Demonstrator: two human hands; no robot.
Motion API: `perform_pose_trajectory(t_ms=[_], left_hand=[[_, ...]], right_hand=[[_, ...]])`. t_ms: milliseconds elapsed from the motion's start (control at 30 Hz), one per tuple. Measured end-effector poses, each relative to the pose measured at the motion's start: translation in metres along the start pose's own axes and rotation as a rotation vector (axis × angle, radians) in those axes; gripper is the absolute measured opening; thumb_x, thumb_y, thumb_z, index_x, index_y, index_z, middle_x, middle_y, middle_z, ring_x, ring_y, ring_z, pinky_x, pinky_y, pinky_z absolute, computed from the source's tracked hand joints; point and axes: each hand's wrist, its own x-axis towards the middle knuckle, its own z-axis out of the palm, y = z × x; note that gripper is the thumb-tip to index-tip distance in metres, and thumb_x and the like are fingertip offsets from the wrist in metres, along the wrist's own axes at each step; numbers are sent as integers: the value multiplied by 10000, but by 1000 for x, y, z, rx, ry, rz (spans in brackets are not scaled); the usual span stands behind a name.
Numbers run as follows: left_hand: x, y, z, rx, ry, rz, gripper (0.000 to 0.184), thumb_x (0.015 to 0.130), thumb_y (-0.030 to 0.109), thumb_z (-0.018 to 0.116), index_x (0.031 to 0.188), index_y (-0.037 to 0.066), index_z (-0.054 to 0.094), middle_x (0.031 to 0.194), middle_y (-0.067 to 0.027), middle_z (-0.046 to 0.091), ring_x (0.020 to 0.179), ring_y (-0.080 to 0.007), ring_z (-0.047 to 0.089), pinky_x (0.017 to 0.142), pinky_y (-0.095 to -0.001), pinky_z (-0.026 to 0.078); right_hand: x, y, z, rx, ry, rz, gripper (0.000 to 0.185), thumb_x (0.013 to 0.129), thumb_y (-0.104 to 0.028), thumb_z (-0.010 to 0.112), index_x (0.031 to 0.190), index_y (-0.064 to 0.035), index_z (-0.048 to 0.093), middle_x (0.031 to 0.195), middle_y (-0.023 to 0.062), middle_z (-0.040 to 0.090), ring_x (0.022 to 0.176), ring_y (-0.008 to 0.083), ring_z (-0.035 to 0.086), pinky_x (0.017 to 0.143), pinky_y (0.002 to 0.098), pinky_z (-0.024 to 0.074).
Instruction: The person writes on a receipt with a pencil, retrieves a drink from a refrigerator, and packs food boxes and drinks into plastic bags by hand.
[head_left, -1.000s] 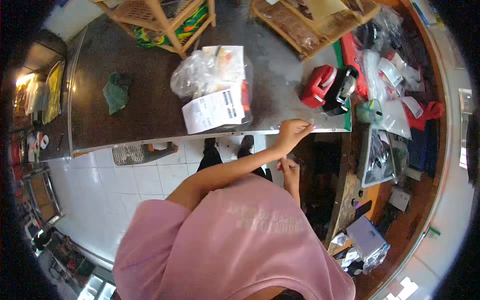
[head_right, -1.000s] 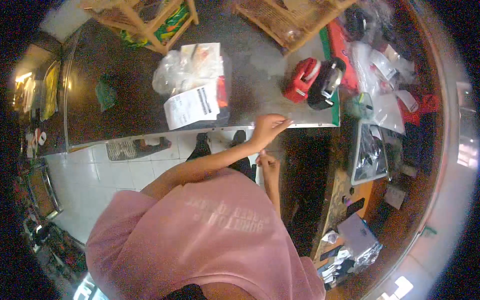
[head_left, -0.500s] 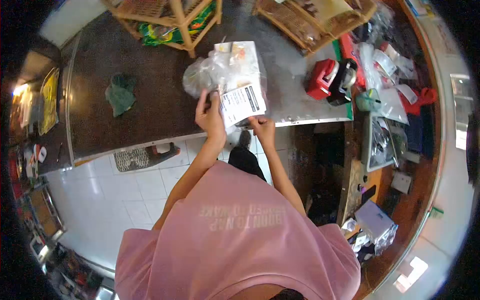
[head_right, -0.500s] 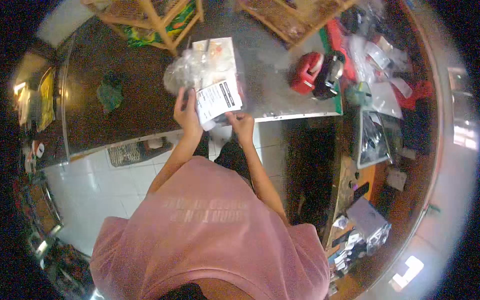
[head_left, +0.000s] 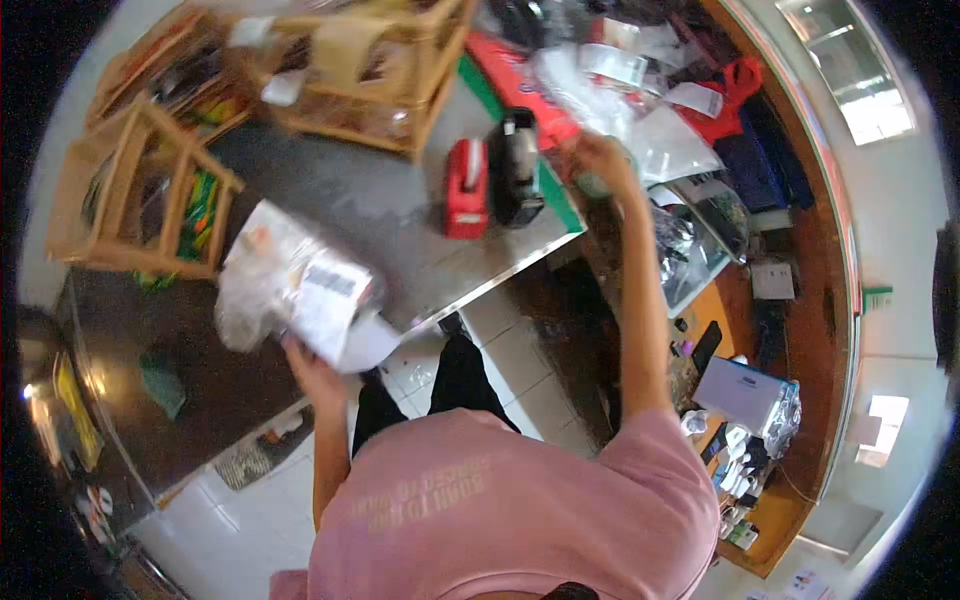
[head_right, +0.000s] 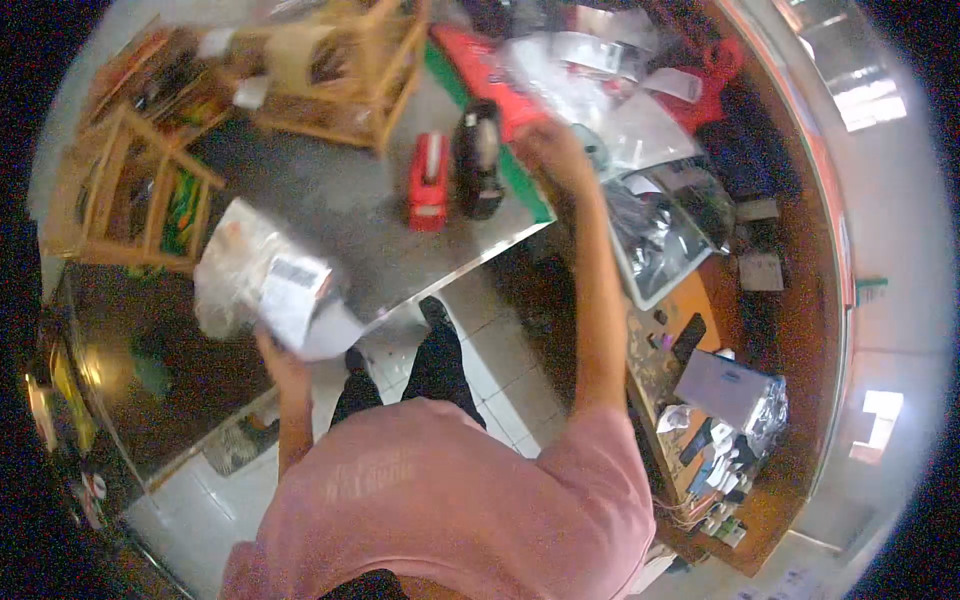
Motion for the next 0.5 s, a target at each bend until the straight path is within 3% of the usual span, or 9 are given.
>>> perform_pose_trajectory(t_ms=[67,100,133,200,267,300,333,400,500], left_hand=[[-15,-8,-25,76,303,135,536,841,397,444,1259,94,301,1171,-108,391,997,-234,433,859,-352,370],[-22,-12,-37,126,458,190,548,830,389,464,1259,97,287,1138,-112,388,930,-236,451,821,-348,387],[-43,-1,-16,563,483,304,484,811,320,499,1198,80,333,1050,-91,398,810,-193,456,734,-312,418],[-64,5,28,367,619,495,370,802,254,506,1079,46,375,895,-76,425,727,-159,439,638,-282,398],[-72,10,81,375,715,517,337,804,244,505,1032,31,379,798,-65,423,689,-146,417,609,-279,375],[-74,8,96,405,646,530,294,842,238,470,1013,20,371,717,-54,404,647,-136,388,596,-282,352],[-76,4,117,464,607,590,272,854,232,456,1002,19,376,709,-51,402,642,-135,388,599,-280,352],[-81,-6,166,589,506,708,231,878,221,430,980,19,384,691,-46,398,631,-132,387,606,-277,351],[-88,-6,227,760,448,743,140,893,160,408,938,27,405,715,-45,410,627,-116,388,603,-253,349]], right_hand=[[52,59,-93,-209,243,-108,160,734,-161,597,830,-39,633,679,70,627,588,119,580,560,272,455],[79,102,-134,-398,261,-196,164,803,-128,554,837,28,590,667,56,596,584,96,532,534,218,421],[88,131,-161,-296,223,-111,141,763,-131,593,799,5,606,637,41,586,580,86,523,537,228,423],[106,205,-200,-882,-220,102,170,678,-187,660,754,-38,627,619,55,599,574,129,560,550,270,444],[112,346,-243,-1038,-333,-150,191,610,-233,676,729,-88,644,621,81,608,622,198,602,560,326,464],[97,263,-215,-1342,-414,-72,213,591,-228,659,744,-81,643,689,133,610,669,272,602,580,371,472],[93,243,-195,-1358,-345,-30,169,627,-203,611,733,-74,639,721,136,611,679,279,602,607,381,473],[86,234,-175,-1378,-201,73,152,701,-155,515,711,-60,633,786,141,612,698,294,601,662,399,476],[86,277,-173,-1323,-202,-8,237,626,-204,635,749,-6,593,757,184,592,694,317,587,659,399,464]])
